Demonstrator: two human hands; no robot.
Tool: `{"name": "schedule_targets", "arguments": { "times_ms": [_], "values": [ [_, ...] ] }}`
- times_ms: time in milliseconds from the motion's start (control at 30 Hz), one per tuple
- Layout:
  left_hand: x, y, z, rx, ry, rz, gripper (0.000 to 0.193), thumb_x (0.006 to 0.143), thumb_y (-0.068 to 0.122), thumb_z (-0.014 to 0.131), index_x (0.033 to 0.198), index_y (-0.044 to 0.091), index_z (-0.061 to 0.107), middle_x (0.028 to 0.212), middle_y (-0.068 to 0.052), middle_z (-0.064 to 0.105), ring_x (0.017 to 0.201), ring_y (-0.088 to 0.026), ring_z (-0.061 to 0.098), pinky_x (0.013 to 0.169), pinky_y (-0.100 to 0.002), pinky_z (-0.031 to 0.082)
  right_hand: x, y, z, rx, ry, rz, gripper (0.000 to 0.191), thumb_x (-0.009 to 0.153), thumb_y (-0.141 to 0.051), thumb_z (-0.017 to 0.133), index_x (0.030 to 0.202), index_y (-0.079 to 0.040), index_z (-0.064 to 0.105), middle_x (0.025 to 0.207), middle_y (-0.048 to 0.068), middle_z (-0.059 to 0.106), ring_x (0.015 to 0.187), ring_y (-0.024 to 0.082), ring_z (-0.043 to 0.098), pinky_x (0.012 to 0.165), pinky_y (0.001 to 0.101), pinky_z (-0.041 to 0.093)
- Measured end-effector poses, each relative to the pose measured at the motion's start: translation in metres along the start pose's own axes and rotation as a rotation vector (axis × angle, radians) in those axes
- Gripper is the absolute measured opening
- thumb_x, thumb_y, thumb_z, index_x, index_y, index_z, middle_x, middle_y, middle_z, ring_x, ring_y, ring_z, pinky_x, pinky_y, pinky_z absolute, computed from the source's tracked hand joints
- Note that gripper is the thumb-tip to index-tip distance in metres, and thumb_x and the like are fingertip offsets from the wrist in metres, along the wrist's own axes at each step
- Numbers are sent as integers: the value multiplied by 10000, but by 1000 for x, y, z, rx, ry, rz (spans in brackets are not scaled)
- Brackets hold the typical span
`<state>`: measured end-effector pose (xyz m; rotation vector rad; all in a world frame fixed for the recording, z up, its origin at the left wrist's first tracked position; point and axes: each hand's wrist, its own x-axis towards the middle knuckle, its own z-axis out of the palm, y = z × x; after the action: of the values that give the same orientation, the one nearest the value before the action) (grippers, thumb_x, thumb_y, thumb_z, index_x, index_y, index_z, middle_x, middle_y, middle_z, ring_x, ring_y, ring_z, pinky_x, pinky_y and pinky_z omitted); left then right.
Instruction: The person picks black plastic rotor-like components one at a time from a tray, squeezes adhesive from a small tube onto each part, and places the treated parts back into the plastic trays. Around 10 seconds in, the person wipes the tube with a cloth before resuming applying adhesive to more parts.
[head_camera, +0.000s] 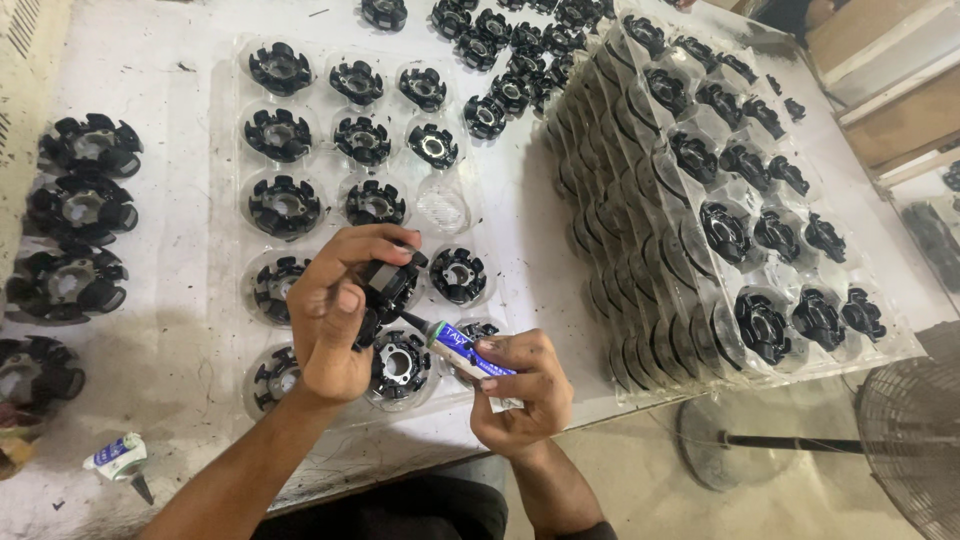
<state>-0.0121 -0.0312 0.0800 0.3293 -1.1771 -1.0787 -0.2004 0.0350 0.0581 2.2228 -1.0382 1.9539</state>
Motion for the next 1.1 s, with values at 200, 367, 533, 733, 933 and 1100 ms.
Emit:
{"name": "schedule_targets", "arguments": {
  "times_ms": [200,367,533,733,933,1100],
  "values": [
    [1,-2,0,-30,6,7,517,1125,419,497,1236,-73,608,1257,-252,645,1188,-243,638,1090,-334,489,-1,1,0,9,-1,19,362,649,190,681,864,-76,562,975,162,701,876,252,698,737,342,604],
    [0,-3,0,-51,8,-2,525,1123,418,494,1243,-80,604,1263,-257,640,1182,-244,635,1087,-335,485,-2,1,0,2,14,16,368,667,198,709,862,-78,563,981,159,703,876,243,696,746,338,593],
    [-1,-6,0,-35,22,35,518,1130,419,500,1236,-78,598,1243,-255,644,1218,-254,632,1102,-342,485,-4,1,-1,-10,9,21,366,657,194,708,858,-73,560,978,170,706,862,249,689,752,340,586],
    [-2,-11,3,-133,105,-6,523,1113,418,519,1245,-83,586,1279,-272,623,1175,-271,634,1043,-375,518,-4,3,1,6,26,34,352,690,192,730,857,-63,553,954,157,688,863,245,685,782,365,617],
    [-9,-14,18,-643,402,-183,427,970,369,604,1228,29,607,1257,-230,628,1146,-387,656,970,-577,560,-7,-1,3,5,60,85,374,764,174,763,928,-61,523,966,142,664,899,258,688,807,382,640],
    [-19,-13,28,-873,602,-455,422,912,381,610,1170,49,647,1161,-211,679,1096,-425,668,980,-609,533,-8,-3,6,39,139,42,386,800,160,742,966,-72,481,993,133,667,910,249,678,834,428,666]
  ]
}}
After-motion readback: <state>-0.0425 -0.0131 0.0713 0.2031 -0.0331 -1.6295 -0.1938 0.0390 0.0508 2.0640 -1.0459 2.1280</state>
